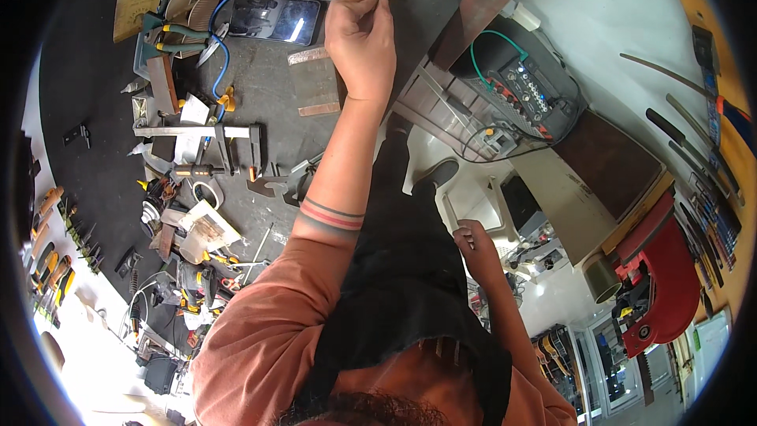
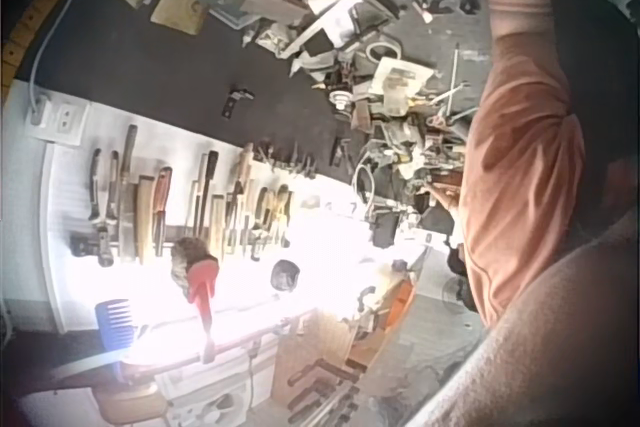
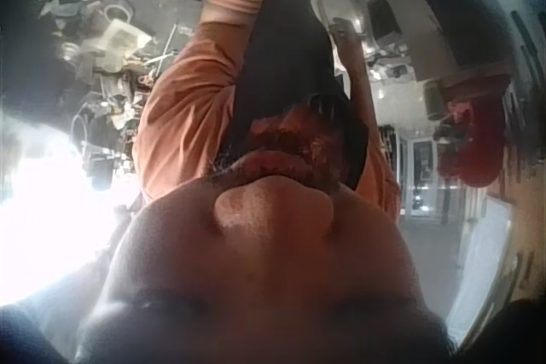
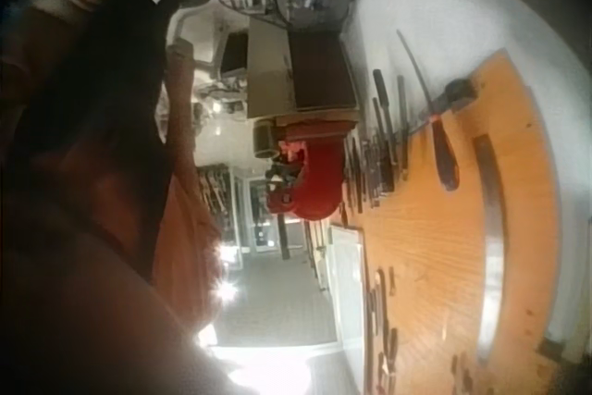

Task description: The person works at a cluttered workbench in a workshop, handling small mechanical components and tools. They pick up a small metal part and a screwdriver, then proceed to manipulate and assemble the parts on the table. The person uses a screwdriver to tighten or adjust a screw on the component while another person works nearby.

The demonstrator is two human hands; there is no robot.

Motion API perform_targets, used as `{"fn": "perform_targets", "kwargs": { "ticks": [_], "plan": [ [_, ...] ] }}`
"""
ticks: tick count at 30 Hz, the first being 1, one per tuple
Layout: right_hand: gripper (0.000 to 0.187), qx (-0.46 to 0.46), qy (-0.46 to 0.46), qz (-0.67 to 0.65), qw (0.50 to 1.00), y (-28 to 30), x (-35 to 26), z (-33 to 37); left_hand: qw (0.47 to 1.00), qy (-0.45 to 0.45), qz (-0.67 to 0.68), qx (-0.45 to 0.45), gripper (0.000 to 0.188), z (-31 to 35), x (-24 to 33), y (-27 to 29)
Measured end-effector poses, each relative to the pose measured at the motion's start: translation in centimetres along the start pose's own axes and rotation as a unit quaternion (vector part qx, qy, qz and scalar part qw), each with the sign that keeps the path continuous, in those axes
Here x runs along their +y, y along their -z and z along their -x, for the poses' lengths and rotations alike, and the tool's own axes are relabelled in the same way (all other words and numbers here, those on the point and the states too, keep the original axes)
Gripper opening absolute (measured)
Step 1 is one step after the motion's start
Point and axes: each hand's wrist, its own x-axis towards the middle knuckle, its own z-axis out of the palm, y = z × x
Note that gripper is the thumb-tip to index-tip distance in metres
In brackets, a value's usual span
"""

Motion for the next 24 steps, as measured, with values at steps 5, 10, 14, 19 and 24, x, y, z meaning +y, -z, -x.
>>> {"fn": "perform_targets", "kwargs": {
  "ticks": [5,10,14,19,24],
  "plan": [
    [0.034,0.004,0.005,0.008,1.0,-0.1,0.1,0.1,1.0,-0.007,-0.019,0.001,0.016,0.1,-0.3,0.0],
    [0.034,0.006,0.002,0.005,1.0,-0.3,0.4,0.5,0.999,-0.014,-0.029,0.009,0.016,0.1,-0.1,-0.2],
    [0.034,0.007,-0.005,0.008,1.0,-0.3,0.8,0.4,1.0,-0.01,-0.012,0.012,0.016,-0.1,0.4,-0.2],
    [0.034,0.012,-0.001,0.006,1.0,-0.3,0.6,0.6,0.999,-0.035,-0.012,0.021,0.016,-0.4,0.8,-0.4],
    [0.033,0.011,-0.005,0.007,1.0,-0.3,0.2,0.7,0.999,-0.027,-0.006,0.02,0.017,-0.6,0.9,-0.6]
  ]
}}
